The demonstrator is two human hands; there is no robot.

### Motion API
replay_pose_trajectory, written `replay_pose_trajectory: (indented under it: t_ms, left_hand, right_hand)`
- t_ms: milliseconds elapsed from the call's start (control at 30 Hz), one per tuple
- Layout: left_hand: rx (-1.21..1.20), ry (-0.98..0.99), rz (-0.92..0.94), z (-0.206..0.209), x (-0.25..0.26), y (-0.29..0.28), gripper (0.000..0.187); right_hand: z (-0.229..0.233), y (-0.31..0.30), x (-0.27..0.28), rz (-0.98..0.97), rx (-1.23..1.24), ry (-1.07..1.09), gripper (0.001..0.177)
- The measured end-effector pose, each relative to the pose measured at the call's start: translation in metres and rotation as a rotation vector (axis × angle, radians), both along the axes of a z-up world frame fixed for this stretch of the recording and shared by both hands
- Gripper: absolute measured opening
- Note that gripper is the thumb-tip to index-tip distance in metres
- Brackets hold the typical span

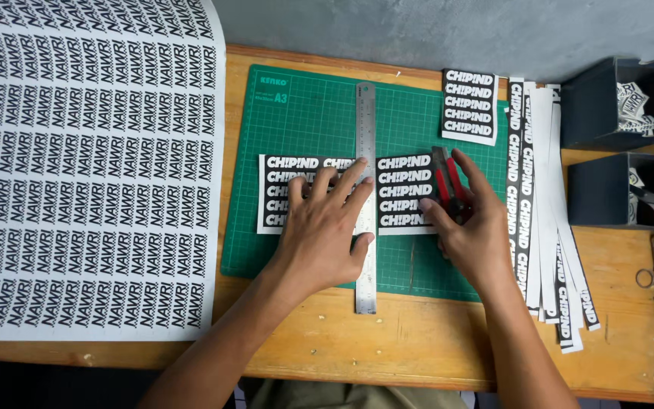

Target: The person uses a metal ruler and a red utility knife to cut a sheet of printed stickers on a green cutting mat. They align the ruler and slice through the material to separate individual sticker units, then stack the cut pieces to the side.

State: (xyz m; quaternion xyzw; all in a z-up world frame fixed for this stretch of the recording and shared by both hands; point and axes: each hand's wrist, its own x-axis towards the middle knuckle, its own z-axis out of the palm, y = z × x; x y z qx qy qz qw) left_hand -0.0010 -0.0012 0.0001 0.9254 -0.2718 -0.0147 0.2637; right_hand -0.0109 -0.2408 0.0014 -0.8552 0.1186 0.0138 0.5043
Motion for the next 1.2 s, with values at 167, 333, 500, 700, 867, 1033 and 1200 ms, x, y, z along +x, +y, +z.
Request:
replay_pose_trajectory:
  t_ms: [167, 333, 500, 700, 867, 1033, 1200]
  left_hand:
    - [0.014, -0.01, 0.027, 0.0, -0.002, -0.003, 0.073]
    - [-0.003, -0.001, 0.033, -0.005, -0.001, -0.002, 0.073]
    - [0.007, -0.041, 0.013, -0.011, -0.001, -0.002, 0.072]
    - [0.079, -0.044, 0.039, -0.018, -0.004, -0.007, 0.083]
    - [0.131, -0.072, 0.048, -0.022, -0.006, -0.009, 0.083]
    - [0.115, -0.071, 0.063, -0.019, -0.006, -0.01, 0.085]
    - [0.084, -0.042, 0.026, -0.018, -0.005, -0.004, 0.081]
  right_hand:
    - [-0.017, -0.012, 0.005, 0.009, 0.084, -0.033, 0.077]
    - [-0.017, -0.011, 0.01, -0.003, 0.112, -0.066, 0.081]
    - [-0.025, -0.007, 0.022, -0.039, -0.003, -0.204, 0.078]
    - [-0.078, -0.027, 0.035, 0.003, 0.06, -0.32, 0.079]
    - [-0.089, -0.03, 0.034, 0.003, 0.136, -0.34, 0.082]
    - [-0.088, -0.029, 0.032, -0.005, 0.149, -0.36, 0.084]
    - [-0.074, -0.024, 0.03, -0.014, 0.083, -0.344, 0.079]
